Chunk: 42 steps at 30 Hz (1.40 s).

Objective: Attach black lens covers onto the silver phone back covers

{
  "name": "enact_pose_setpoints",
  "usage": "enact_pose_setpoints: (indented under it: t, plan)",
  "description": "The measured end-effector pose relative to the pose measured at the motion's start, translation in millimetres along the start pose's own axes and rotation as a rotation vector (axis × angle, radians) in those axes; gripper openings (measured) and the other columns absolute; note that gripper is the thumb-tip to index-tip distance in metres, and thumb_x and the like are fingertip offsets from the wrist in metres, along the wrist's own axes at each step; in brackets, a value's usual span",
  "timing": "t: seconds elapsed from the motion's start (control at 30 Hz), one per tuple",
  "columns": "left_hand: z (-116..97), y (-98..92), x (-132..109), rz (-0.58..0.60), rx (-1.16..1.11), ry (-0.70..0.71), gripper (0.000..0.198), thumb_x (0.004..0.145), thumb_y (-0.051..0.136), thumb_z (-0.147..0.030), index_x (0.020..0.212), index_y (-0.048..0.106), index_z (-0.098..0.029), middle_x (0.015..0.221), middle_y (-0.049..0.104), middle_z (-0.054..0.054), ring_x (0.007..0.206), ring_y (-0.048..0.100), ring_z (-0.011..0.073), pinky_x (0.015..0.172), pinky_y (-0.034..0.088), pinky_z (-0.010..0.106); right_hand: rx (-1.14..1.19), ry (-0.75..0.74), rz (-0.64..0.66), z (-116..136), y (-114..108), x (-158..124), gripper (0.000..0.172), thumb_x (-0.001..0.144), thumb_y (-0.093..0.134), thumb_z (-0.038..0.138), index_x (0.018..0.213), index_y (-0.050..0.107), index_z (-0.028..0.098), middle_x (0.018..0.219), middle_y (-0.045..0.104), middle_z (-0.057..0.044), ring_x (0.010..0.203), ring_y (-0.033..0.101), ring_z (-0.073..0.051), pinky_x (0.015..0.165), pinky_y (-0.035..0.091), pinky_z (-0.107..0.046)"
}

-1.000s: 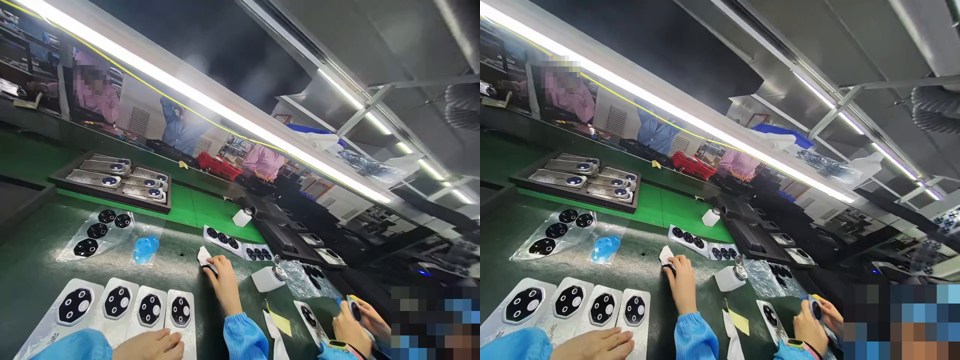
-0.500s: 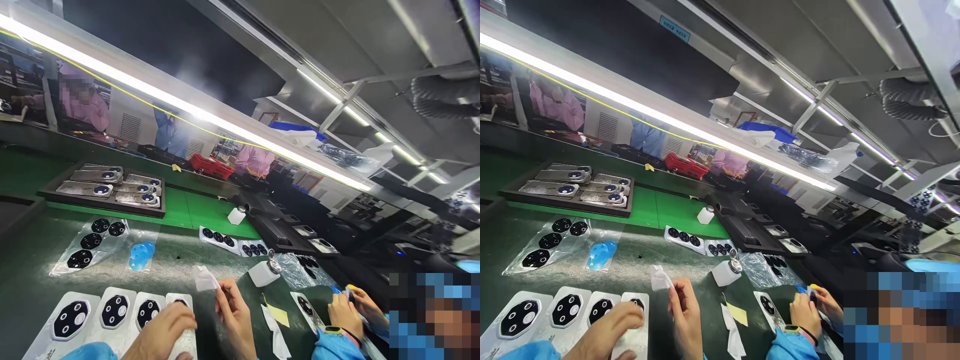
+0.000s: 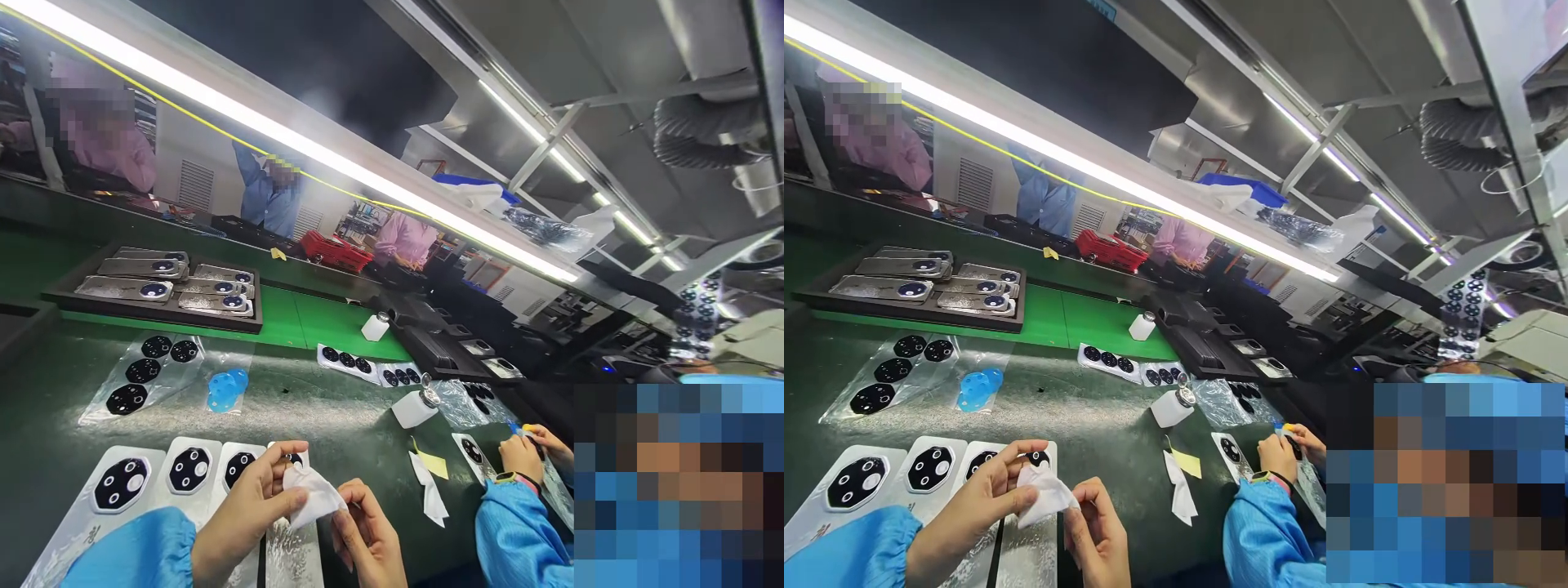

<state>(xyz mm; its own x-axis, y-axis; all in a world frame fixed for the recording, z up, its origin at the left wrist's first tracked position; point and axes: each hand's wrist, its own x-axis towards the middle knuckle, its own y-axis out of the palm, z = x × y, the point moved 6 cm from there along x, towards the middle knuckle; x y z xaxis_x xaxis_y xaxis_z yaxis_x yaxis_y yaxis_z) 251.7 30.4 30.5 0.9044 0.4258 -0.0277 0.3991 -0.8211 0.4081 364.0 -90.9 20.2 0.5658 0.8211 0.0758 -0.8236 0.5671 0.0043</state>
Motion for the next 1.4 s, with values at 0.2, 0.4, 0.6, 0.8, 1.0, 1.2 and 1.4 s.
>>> enact_pose_setpoints:
  t: [0.2, 0.4, 0.6, 0.8, 1.0, 1.2, 1.4]
  plan:
    - [-7.0, -1.2, -2.3, -0.107, -0.049, -0.07, 0.053, 0.076, 0.076, -0.039, 0.122, 0.058, -0.019, 0.1, 0.065, 0.004, 0.087, 0.06, 0.0161, 0.077, 0.044, 0.026, -0.093, -0.129, 0.001, 3.2, -3.8, -4.3, 0.035, 0.093, 0.06, 0.042, 0.127, 0.066, 0.033, 0.083, 0.049, 0.0, 0.058, 0.049, -0.011, 0.047, 0.043, -0.022]
    - [-10.3, -2.2, -3.0, -0.121, -0.003, -0.067, 0.05, 0.073, 0.078, -0.038, 0.116, 0.06, -0.02, 0.095, 0.063, 0.002, 0.086, 0.057, 0.0167, 0.075, 0.044, 0.026, -0.208, -0.18, 0.001, 6.7, -4.7, -9.6, 0.025, 0.094, 0.058, 0.036, 0.114, 0.073, 0.032, 0.088, 0.052, -0.003, 0.066, 0.055, -0.014, 0.049, 0.043, -0.023]
    - [-6.4, -6.6, -1.9, -0.143, 0.026, -0.007, 0.036, 0.076, 0.076, -0.036, 0.106, 0.064, -0.02, 0.095, 0.062, 0.001, 0.087, 0.057, 0.0156, 0.077, 0.044, 0.025, -0.229, -0.188, -0.031, 8.1, -4.3, -12.0, 0.019, 0.093, 0.059, 0.036, 0.102, 0.073, 0.027, 0.091, 0.052, -0.003, 0.069, 0.054, -0.014, 0.056, 0.046, -0.025]
    - [-4.0, -3.6, -4.1, -0.099, 0.137, -0.065, 0.039, 0.082, 0.069, -0.048, 0.102, 0.067, -0.015, 0.084, 0.062, 0.002, 0.073, 0.056, 0.0141, 0.065, 0.045, 0.025, -0.052, -0.048, -0.13, 1.8, -0.4, -13.2, 0.018, 0.087, 0.067, 0.042, 0.094, 0.073, 0.027, 0.092, 0.049, -0.002, 0.057, 0.052, -0.009, 0.041, 0.033, -0.02]
    - [-0.9, 1.4, -5.2, -0.07, 0.19, -0.086, 0.034, 0.082, 0.07, -0.045, 0.094, 0.066, -0.014, 0.083, 0.06, 0.002, 0.07, 0.055, 0.0134, 0.063, 0.047, 0.025, 0.055, 0.022, -0.207, -1.3, 6.9, -13.4, 0.025, 0.081, 0.074, 0.046, 0.084, 0.073, 0.021, 0.096, 0.05, -0.002, 0.05, 0.05, -0.004, 0.037, 0.032, -0.017]
    - [-3.4, 5.1, -5.4, -0.04, 0.206, -0.096, 0.033, 0.081, 0.068, -0.049, 0.082, 0.064, -0.016, 0.095, 0.057, 0.005, 0.087, 0.055, 0.0201, 0.067, 0.048, 0.027, 0.303, 0.148, -0.144, -16.1, 21.2, -13.5, 0.03, 0.076, 0.079, 0.046, 0.077, 0.067, 0.018, 0.09, 0.05, 0.002, 0.039, 0.043, 0.003, 0.029, 0.023, -0.01]
    - [4.4, 8.8, -6.1, 0.009, 0.162, -0.101, 0.036, 0.084, 0.065, -0.051, 0.085, 0.061, -0.016, 0.081, 0.058, 0.001, 0.076, 0.051, 0.015, 0.07, 0.037, 0.026, 0.6, 0.317, -0.01, -23.8, 36.3, -10.0, 0.036, 0.075, 0.082, 0.044, 0.08, 0.055, 0.02, 0.072, 0.054, 0.007, 0.033, 0.03, 0.004, 0.028, 0.024, -0.006]
